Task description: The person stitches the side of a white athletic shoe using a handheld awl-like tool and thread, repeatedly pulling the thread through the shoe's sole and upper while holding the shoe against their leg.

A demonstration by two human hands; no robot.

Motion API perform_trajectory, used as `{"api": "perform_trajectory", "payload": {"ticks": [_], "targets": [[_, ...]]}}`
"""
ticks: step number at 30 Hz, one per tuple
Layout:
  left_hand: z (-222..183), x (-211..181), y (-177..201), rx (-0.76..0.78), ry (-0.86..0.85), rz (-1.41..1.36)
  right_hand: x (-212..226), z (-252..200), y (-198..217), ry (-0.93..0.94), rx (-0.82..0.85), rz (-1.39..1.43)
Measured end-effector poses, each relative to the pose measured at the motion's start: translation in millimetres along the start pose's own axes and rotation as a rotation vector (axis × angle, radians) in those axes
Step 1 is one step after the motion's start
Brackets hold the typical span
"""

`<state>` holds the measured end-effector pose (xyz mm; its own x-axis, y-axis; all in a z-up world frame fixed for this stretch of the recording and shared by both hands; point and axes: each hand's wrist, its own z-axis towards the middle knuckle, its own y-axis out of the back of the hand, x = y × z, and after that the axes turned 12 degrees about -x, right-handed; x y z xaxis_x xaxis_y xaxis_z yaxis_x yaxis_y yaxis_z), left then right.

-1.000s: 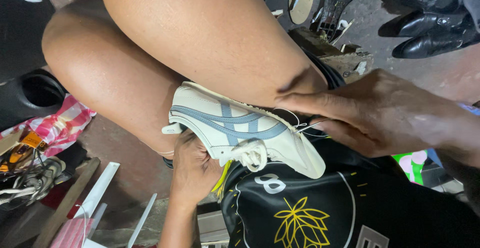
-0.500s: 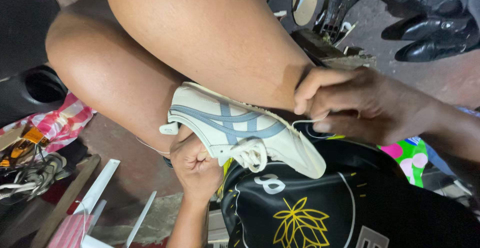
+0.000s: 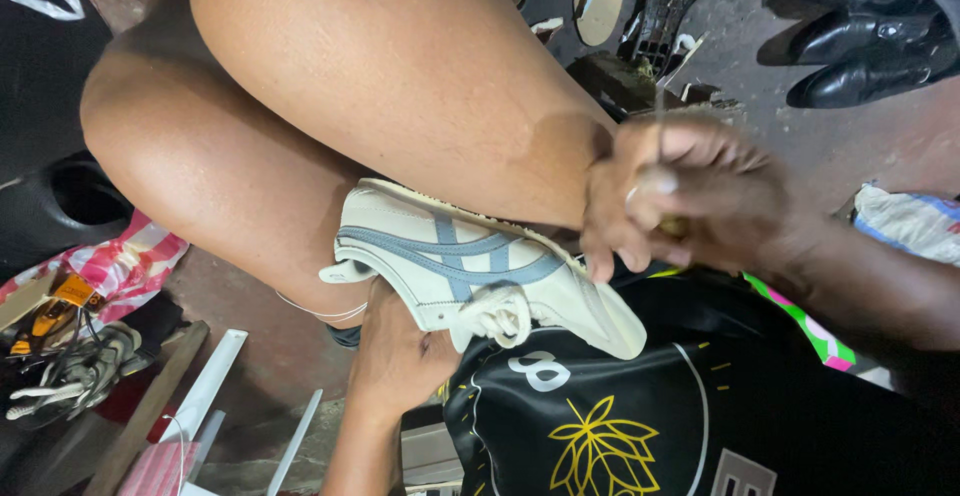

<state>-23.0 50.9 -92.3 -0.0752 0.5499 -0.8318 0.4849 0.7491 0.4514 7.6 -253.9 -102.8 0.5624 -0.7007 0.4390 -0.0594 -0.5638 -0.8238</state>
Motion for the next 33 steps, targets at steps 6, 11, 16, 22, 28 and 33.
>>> {"api": "perform_trajectory", "payload": {"ticks": [6,11,16,22,28,33], "targets": [[-2,7,0,-0.023,-0.032,-0.086,-5,-4,-24,-0.192,-0.223,-0.486],[-6,9,2,-0.001,0.038,-0.086,-13,-2,-26,-0.160,-0.225,-0.608],[0,3,22,-0.014,-0.007,-0.266,-16,-1,-22,-0.196,-0.291,-0.319],[-31,3,2,0.011,0.054,-0.746,-28,-24,-37,-0.159,-0.165,-0.131],[-65,32,-52,-0.182,0.092,-0.852,-20,-26,-52,-0.069,-0.095,-0.190],[-68,58,-58,-0.415,-0.142,-0.752,21,-15,-50,0.326,-0.143,-1.245]]}}
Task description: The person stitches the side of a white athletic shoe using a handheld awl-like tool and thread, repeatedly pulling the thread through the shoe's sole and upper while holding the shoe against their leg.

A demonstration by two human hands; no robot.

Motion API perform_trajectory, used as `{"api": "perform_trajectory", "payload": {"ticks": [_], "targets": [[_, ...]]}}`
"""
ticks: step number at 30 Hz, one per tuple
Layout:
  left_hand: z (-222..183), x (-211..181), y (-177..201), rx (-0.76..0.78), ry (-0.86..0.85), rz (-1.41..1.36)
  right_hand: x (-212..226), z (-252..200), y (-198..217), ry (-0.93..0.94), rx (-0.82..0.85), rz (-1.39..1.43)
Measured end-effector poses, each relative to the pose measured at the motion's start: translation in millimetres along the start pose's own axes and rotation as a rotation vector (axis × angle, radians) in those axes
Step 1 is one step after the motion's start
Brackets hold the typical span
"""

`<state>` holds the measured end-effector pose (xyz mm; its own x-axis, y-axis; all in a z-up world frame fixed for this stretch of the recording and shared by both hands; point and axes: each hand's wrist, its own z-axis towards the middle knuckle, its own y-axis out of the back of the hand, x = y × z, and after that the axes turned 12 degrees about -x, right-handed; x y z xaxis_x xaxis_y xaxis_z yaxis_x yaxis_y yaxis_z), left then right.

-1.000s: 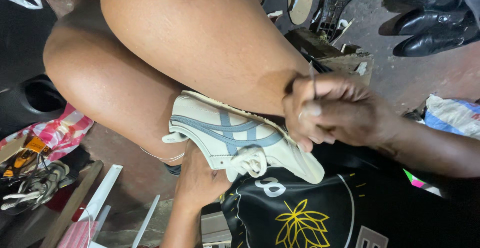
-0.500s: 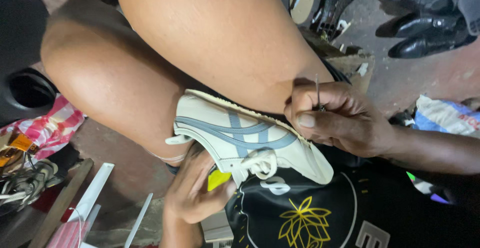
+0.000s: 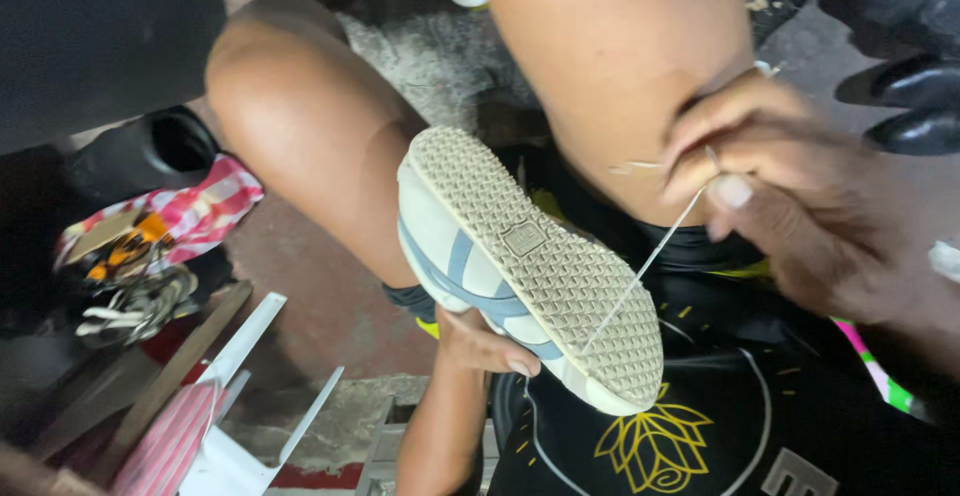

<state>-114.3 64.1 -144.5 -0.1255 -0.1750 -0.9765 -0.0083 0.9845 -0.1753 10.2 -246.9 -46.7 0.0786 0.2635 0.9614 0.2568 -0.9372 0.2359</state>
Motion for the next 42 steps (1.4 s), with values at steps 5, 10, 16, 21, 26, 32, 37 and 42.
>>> {"api": "perform_trajectory", "payload": {"ticks": [5,10,16,21,26,32,37,42], "targets": [[-6,14,-4,-0.133,0.420,-0.593,-17,-4,17,0.130,0.041,-0.346],[-10,20,1,-0.161,0.395,-0.562,-14,-43,9,0.065,0.268,-0.161],[-7,22,7,-0.067,0.264,-0.360,-10,-54,-10,0.207,0.433,-0.095],[4,13,2,-0.051,0.138,-0.217,-2,-47,-6,0.265,0.452,-0.196],[13,-1,-4,-0.032,0.308,-0.353,3,-46,-3,0.232,0.519,-0.365],[22,-10,-6,0.026,0.175,-0.242,6,-44,-1,0.254,0.493,-0.349],[25,-29,-15,0.002,0.284,-0.044,17,-48,3,0.058,0.642,-0.593],[40,-47,-35,0.088,0.335,0.070,14,-42,12,0.073,0.623,-0.645]]}}
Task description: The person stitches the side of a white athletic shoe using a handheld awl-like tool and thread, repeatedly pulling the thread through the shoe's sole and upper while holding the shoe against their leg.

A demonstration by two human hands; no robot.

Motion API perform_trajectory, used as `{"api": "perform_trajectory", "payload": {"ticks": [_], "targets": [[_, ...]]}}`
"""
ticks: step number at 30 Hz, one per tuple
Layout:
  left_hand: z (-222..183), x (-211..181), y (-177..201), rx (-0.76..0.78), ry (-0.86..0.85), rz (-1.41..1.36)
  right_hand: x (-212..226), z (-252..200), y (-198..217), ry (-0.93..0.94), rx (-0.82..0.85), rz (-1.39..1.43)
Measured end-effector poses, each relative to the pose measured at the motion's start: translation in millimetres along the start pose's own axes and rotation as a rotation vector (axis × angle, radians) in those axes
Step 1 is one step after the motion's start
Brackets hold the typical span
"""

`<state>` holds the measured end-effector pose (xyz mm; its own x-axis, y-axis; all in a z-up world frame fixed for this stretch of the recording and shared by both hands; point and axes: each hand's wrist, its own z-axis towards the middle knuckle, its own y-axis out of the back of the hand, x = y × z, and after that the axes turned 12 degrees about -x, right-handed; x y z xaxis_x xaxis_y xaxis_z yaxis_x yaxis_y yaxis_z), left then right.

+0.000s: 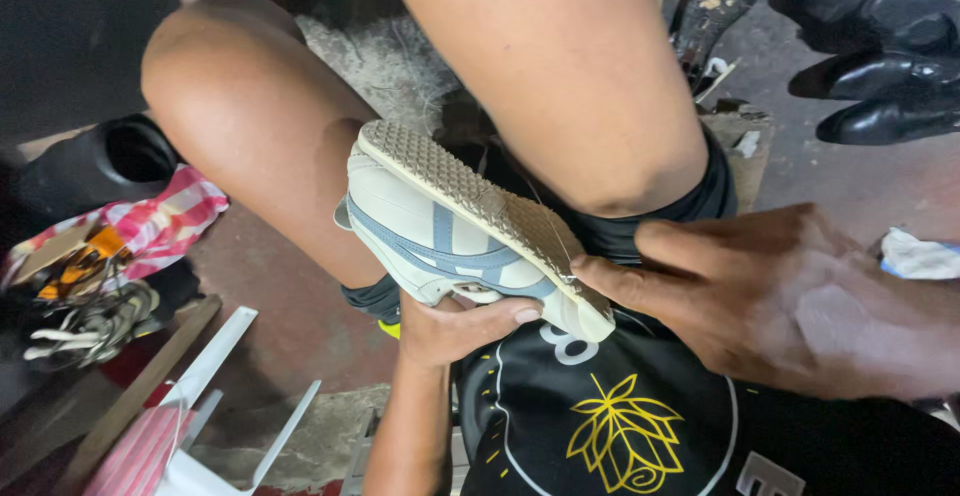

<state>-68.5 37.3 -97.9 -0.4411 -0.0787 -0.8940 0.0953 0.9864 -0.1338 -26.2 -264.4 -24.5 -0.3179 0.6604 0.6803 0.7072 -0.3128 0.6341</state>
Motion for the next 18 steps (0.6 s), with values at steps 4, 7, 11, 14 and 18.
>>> {"api": "perform_trajectory", "payload": {"ticks": [4,7,11,14,18], "targets": [[15,-20,-10,0.016,-0.055,0.201,-13,15,4,0.031,-0.144,0.101],[22,-25,-16,-0.016,-0.146,0.377,-21,27,10,0.104,-0.247,0.143],[31,-22,-15,0.039,-0.611,0.654,-22,41,22,0.083,-0.153,0.038],[34,-19,-13,0.051,-0.530,0.619,-18,49,26,0.121,-0.092,-0.060],[42,-18,-11,0.073,-0.600,0.720,-16,54,27,0.181,-0.114,-0.065]]}}
